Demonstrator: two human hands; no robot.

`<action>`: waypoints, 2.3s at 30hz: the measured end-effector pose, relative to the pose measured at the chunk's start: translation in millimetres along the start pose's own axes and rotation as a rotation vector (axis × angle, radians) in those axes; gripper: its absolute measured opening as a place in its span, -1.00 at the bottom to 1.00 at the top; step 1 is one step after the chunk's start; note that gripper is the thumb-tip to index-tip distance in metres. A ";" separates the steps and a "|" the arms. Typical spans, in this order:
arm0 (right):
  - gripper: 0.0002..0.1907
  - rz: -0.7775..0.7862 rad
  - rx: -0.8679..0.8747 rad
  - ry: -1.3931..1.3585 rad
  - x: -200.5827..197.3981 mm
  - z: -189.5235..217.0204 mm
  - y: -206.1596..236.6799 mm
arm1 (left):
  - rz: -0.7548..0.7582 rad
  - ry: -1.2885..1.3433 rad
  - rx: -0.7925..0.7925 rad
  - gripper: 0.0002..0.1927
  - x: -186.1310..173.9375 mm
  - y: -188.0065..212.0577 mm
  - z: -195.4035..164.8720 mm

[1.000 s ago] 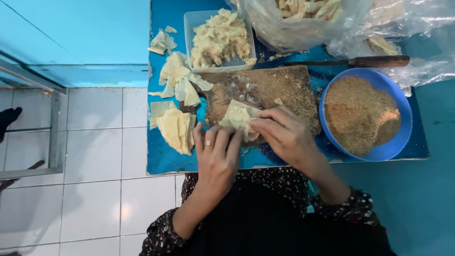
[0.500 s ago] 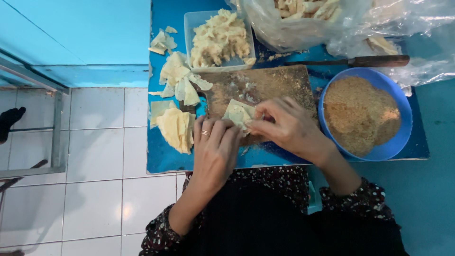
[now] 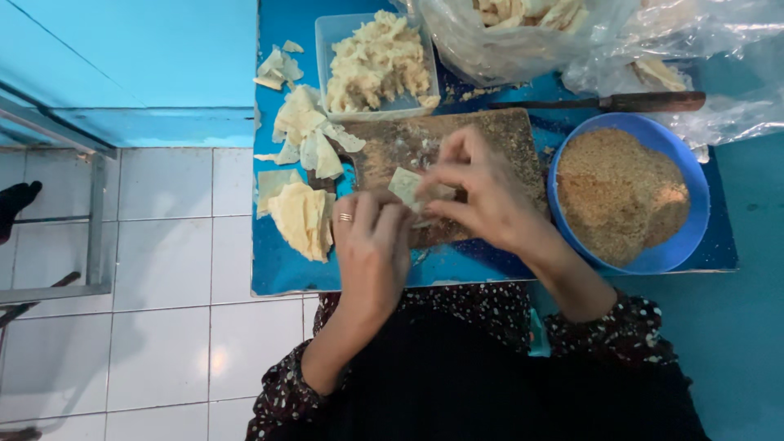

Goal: The person picks up flat white cracker pieces one at a time from a pile on the table, folds each piece in half by hand on a wooden board, and sets the folded piece aside, working through a batch with a bowl of brown powder and plastic bags of crackers nearby.

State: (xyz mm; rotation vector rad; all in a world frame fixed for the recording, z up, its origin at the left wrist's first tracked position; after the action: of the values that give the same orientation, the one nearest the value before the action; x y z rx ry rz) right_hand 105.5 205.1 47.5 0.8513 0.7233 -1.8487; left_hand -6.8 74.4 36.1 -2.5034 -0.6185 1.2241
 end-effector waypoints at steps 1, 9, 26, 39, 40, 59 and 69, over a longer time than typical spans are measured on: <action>-0.78 0.009 -0.027 0.039 2.6 5.2 4.9 | 0.005 -0.044 0.040 -0.89 -1.9 2.0 -1.7; -0.90 0.061 -0.180 0.255 -2.9 22.5 5.6 | 0.045 -0.119 0.157 -0.87 -5.8 -1.2 2.2; -0.89 -0.054 -0.073 0.214 9.1 14.0 6.5 | -0.047 0.037 -0.001 -0.79 -0.5 2.7 4.2; -0.82 -0.098 0.045 0.348 11.9 18.8 1.2 | -0.062 -0.042 0.026 -0.59 5.5 9.2 8.0; -0.83 -0.121 0.049 0.417 12.8 20.1 -2.6 | -0.102 -0.003 0.017 -0.58 4.3 11.0 7.5; -0.81 -0.027 -0.129 0.113 -2.9 16.8 -18.6 | -0.088 -0.142 -0.086 -0.89 4.3 9.0 1.5; -0.88 -0.487 0.145 0.030 -122.0 19.7 -17.5 | 0.016 -0.014 -0.132 -0.76 0.3 1.4 -3.8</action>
State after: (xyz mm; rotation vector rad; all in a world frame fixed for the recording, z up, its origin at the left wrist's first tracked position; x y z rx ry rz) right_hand 123.0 258.3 159.1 0.8464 0.8803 -2.3476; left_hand -3.2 73.2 37.6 -2.6141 -0.7062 1.2453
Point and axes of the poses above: each hand's wrist, its own y-axis away from the middle knuckle, its own x-axis out of the palm, z = x × y, the point moved 5 cm from there along -y, towards the middle knuckle, and after that the axes turned 11 degrees about z, right-handed, at the moved point
